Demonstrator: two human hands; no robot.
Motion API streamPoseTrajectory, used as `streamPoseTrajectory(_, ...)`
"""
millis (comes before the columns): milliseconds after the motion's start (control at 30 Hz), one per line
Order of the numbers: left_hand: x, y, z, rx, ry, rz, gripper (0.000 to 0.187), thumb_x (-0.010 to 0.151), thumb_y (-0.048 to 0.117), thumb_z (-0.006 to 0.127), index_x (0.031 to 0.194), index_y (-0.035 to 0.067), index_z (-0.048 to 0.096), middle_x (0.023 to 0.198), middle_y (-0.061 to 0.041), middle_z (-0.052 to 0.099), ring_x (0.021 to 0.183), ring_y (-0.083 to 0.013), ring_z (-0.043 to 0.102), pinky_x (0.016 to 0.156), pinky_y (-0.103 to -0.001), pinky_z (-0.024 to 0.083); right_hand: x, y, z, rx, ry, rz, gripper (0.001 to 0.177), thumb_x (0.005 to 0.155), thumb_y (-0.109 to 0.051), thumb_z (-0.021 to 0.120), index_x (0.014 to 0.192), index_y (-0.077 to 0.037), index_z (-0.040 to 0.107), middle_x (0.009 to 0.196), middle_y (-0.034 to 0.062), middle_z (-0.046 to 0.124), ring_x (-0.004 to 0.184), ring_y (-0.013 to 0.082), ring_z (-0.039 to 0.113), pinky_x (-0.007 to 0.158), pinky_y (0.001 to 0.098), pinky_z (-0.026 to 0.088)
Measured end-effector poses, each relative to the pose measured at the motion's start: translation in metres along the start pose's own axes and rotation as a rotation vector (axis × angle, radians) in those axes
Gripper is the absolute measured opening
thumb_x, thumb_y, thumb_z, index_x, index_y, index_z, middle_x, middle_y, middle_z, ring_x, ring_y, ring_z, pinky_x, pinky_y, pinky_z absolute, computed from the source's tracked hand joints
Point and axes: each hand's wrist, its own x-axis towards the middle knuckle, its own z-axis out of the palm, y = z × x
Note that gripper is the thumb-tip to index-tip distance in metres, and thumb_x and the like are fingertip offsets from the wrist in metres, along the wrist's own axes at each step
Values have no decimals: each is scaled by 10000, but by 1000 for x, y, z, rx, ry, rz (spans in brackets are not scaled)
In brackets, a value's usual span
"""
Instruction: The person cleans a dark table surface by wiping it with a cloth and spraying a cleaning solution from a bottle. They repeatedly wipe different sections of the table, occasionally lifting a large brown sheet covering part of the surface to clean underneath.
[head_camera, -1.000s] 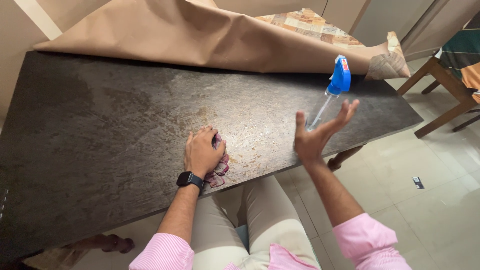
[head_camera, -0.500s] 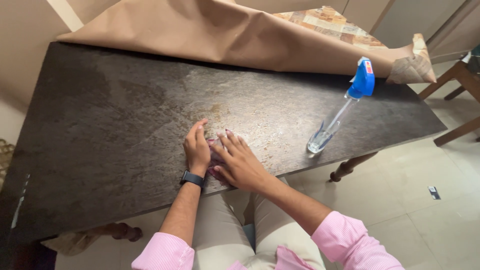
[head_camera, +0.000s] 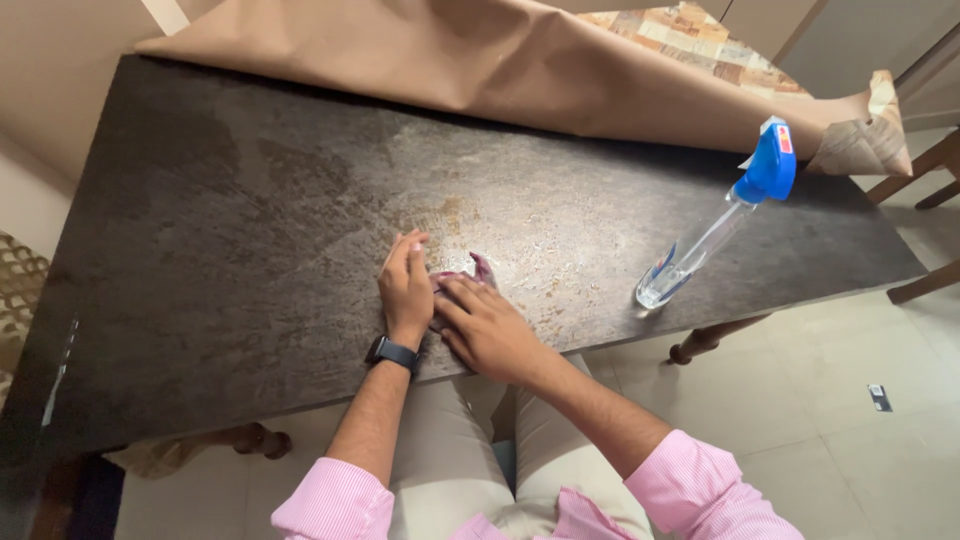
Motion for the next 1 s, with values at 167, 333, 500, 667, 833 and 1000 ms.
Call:
streamPoseTrajectory(167, -4, 7, 0, 30, -35, 24, 343, 1051, 211, 462, 1140, 25, 736, 1303, -190, 703, 1366, -408, 556, 1152, -452, 417, -19, 4, -11, -29, 26, 45, 521, 1011, -316, 558, 1486, -113, 491, 1557, 202, 438, 1451, 406, 397, 1213, 508, 277)
streamPoseTrajectory(333, -5, 7, 2, 111, -68, 39, 303, 1023, 220, 520, 1116, 37, 743, 1282, -176, 716, 1351, -417, 560, 1145, -456, 423, -49, 18, -21, -107, -31, 166, 556, 1036, -362, 492, 1544, -145, 431, 1579, 171, 395, 1486, 374, 337, 1223, 524, 210)
streamPoseTrajectory(500, -5, 6, 4, 120, -97, 24, 263, 995, 227, 569, 1090, 51, 740, 1272, -166, 718, 1360, -414, 550, 1149, -463, 410, -74, 46, -35, -188, 26, 257, 569, 1034, -378, 471, 1552, -156, 394, 1608, 146, 364, 1520, 372, 284, 1252, 527, 164)
streamPoseTrajectory(667, -6, -3, 8, 159, -112, 66, 242, 985, 213, 589, 1088, 56, 742, 1303, -178, 702, 1378, -424, 524, 1189, -484, 345, -70, 80, -35, -167, -2, 390, 589, 1024, -363, 475, 1569, -175, 354, 1633, 158, 301, 1527, 428, 202, 1218, 568, 114)
streamPoseTrajectory(833, -5, -6, 10, 196, -142, 78, 250, 984, 217, 587, 1099, 59, 744, 1328, -186, 687, 1385, -413, 518, 1203, -503, 314, -51, 101, -30, -164, 17, 410, 595, 1022, -378, 483, 1565, -170, 357, 1632, 164, 297, 1521, 427, 234, 1231, 595, 131)
streamPoseTrajectory(1000, -4, -3, 10, 208, -167, 76, 256, 981, 229, 588, 1095, 60, 744, 1335, -185, 683, 1383, -403, 518, 1216, -511, 291, -25, 121, -18, -178, 51, 377, 601, 1026, -392, 491, 1568, -166, 363, 1627, 184, 300, 1507, 434, 252, 1225, 605, 149)
